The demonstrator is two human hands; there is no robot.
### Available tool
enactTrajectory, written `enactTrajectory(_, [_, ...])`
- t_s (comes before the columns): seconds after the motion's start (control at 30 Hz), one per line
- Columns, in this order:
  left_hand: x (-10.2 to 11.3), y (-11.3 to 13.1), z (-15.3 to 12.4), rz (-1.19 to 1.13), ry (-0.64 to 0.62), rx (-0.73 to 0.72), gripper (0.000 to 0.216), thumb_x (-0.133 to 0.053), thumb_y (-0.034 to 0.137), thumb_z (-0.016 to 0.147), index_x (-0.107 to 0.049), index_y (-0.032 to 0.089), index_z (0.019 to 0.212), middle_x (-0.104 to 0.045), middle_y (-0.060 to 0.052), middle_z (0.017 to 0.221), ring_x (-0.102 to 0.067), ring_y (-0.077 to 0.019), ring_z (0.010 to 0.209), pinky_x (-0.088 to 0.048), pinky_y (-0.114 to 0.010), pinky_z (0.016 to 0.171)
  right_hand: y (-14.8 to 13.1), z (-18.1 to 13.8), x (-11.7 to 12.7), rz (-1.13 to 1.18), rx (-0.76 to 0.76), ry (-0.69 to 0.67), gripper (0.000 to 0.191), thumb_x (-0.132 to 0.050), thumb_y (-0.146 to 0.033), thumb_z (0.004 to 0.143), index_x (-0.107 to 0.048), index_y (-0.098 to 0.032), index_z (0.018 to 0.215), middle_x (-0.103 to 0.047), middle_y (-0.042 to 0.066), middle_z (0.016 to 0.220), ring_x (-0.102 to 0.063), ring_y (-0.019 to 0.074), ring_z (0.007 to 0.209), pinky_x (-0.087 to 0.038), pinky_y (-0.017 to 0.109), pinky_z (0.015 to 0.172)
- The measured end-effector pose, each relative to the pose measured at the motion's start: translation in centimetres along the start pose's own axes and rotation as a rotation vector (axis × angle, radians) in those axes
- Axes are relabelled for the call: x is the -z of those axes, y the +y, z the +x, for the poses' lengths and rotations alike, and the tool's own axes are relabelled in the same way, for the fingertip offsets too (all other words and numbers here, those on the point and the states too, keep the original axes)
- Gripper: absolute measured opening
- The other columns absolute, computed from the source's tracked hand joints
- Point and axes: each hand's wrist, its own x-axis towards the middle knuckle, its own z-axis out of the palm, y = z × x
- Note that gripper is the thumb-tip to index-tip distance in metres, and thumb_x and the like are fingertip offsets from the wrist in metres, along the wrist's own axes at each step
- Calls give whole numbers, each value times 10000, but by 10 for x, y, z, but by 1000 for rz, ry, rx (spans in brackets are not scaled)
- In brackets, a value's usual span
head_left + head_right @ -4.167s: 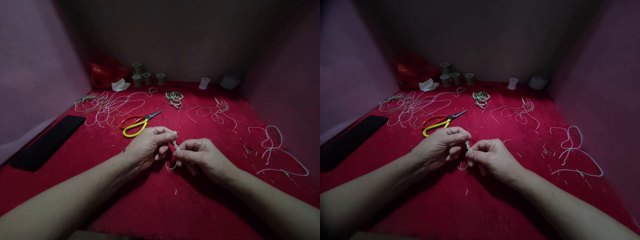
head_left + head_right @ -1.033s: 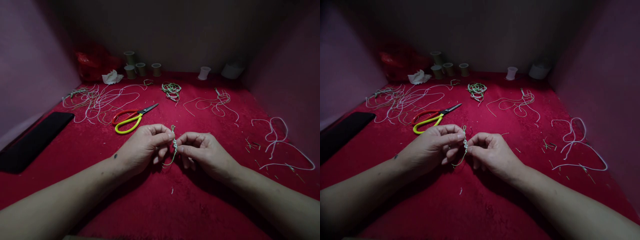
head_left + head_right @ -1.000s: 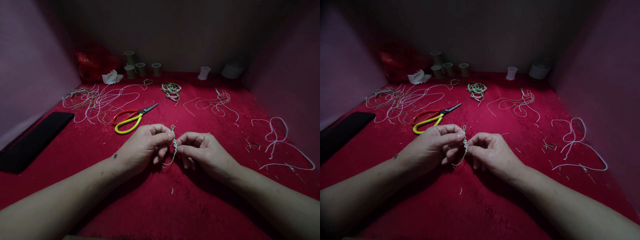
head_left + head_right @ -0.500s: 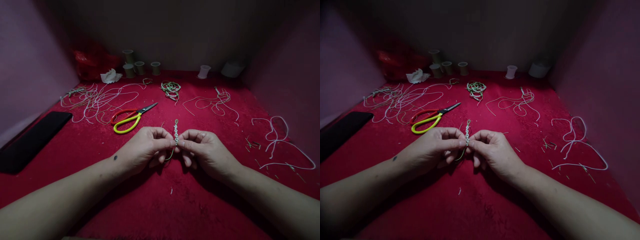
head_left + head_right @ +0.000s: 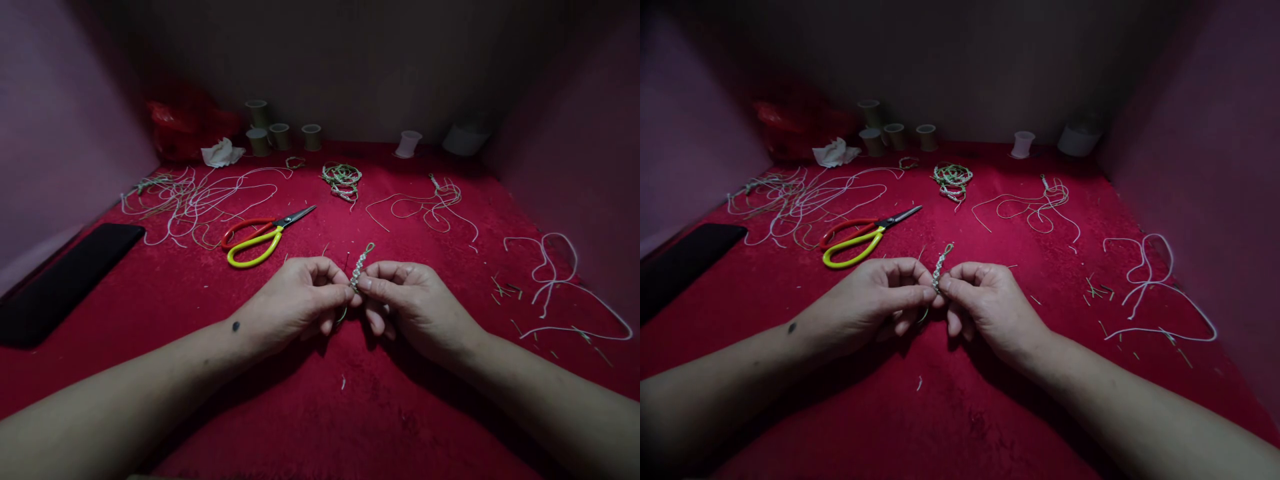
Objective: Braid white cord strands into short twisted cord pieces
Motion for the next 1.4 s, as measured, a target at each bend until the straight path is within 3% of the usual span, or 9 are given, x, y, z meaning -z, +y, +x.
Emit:
enactTrajectory(0.23, [0, -1, -2, 24, 12, -35, 113, -575, 266, 758, -537, 168, 717, -470, 59, 389, -332, -40, 304, -232, -143, 309, 1, 0, -1, -19, 21, 45, 200, -595, -333, 793, -573, -164, 688, -508, -47, 413, -433, 64, 341, -275, 176, 343])
enactTrajectory(0.53, [4, -6, 1, -102, -53, -32, 120, -626, 264, 734, -540, 182, 741, -487, 55, 452, -339, -47, 337, -229, -154, 312, 2, -1, -4, 75, 81, 143, 201, -612, -333, 787, -592, -161, 685, -419, -79, 412, -336, 32, 369, -244, 166, 365])
enactTrajectory(0.93, [-1, -6, -3, -105, -5, -46, 126, -547, 242, 764, -559, 153, 675, -455, 60, 410, -323, -37, 336, -229, -160, 334, 2, -3, -9, -76, 101, 212, 159, -608, -257, 772, -548, -155, 667, -446, -77, 440, -353, 36, 394, -258, 174, 380])
enactTrajectory(1.17, [-1, 0, -5, -12, 2, 12, 149, -566, 252, 752, -531, 154, 645, -434, 71, 389, -310, -28, 309, -226, -145, 314, 4, -4, -11, -52, 108, 111, 146, -555, -259, 811, -519, -155, 715, -416, -84, 458, -327, 35, 402, -243, 177, 384])
enactTrajectory(1.4, [4, 4, -2, 33, -78, -6, 147, -585, 238, 734, -520, 152, 635, -443, 67, 399, -314, -27, 319, -217, -138, 317, 3, -3, -9, -9, 92, 6, 172, -533, -288, 832, -469, -174, 720, -396, -83, 452, -320, 48, 406, -231, 190, 391])
